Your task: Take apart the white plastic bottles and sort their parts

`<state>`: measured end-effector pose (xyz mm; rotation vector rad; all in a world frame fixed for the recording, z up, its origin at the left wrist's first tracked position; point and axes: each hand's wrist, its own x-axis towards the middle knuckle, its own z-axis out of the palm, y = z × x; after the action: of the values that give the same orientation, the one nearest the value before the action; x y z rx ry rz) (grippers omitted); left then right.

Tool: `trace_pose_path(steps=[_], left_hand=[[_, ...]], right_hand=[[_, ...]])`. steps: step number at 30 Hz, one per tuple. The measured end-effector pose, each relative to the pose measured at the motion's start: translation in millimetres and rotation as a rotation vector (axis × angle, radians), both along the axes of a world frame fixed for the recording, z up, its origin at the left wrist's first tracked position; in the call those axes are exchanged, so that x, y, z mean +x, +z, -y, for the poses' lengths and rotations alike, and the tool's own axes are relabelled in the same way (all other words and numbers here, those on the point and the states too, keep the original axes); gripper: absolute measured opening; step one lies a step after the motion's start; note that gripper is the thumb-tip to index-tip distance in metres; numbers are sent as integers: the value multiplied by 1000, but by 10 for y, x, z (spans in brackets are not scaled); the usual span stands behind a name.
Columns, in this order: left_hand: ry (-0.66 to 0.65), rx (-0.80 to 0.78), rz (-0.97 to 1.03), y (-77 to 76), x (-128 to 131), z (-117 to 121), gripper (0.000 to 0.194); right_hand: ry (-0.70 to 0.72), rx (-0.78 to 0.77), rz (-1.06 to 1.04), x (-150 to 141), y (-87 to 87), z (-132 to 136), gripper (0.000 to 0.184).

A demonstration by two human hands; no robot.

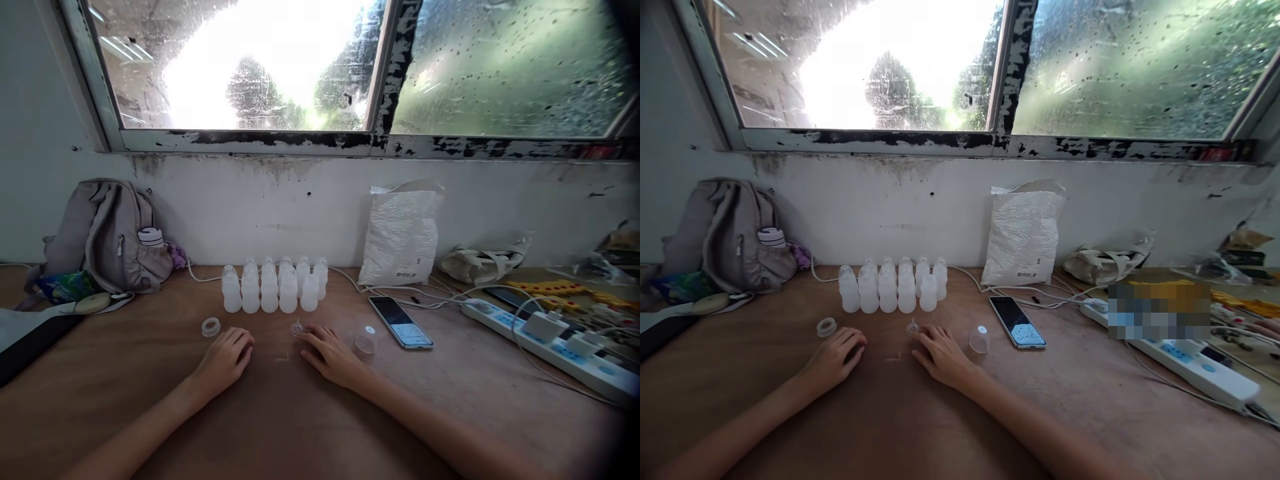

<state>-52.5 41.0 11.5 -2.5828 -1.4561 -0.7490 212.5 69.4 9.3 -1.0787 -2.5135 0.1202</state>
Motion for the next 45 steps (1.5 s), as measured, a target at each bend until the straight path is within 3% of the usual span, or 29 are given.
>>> trace_pose_path(steps=[5,8,10,13,19,23,30,36,45], left_hand=[[308,71,-76,-21,-317,-188,31],[503,-36,-49,-122,-588,-301,45],[532,-114,25,-174,-688,-345,43],[457,-129,194,-154,-588,-312,37],[-24,-157,419,136,211,-66,32],[-202,-200,481,253,579,-52,29],[-252,-358,416,59,664,-203,33],[-246,-415,333,-44,664,-269,37],[-201,-353,320,-193,581,-282,39]], right_hand=[[12,-76,68,-81,-30,-109,43],[22,-95,76,-107,-25,-127,43],[36,-85,58,-107,0,-81,42],[125,-63,35,-90,61,54,40],[303,-58,25,-41,117,210,32],[326,71,-117,22,87,157,24],[288,129,-317,76,9,78,13],[291,42,-210,30,49,43,20],[345,-88,12,8,96,61,41]])
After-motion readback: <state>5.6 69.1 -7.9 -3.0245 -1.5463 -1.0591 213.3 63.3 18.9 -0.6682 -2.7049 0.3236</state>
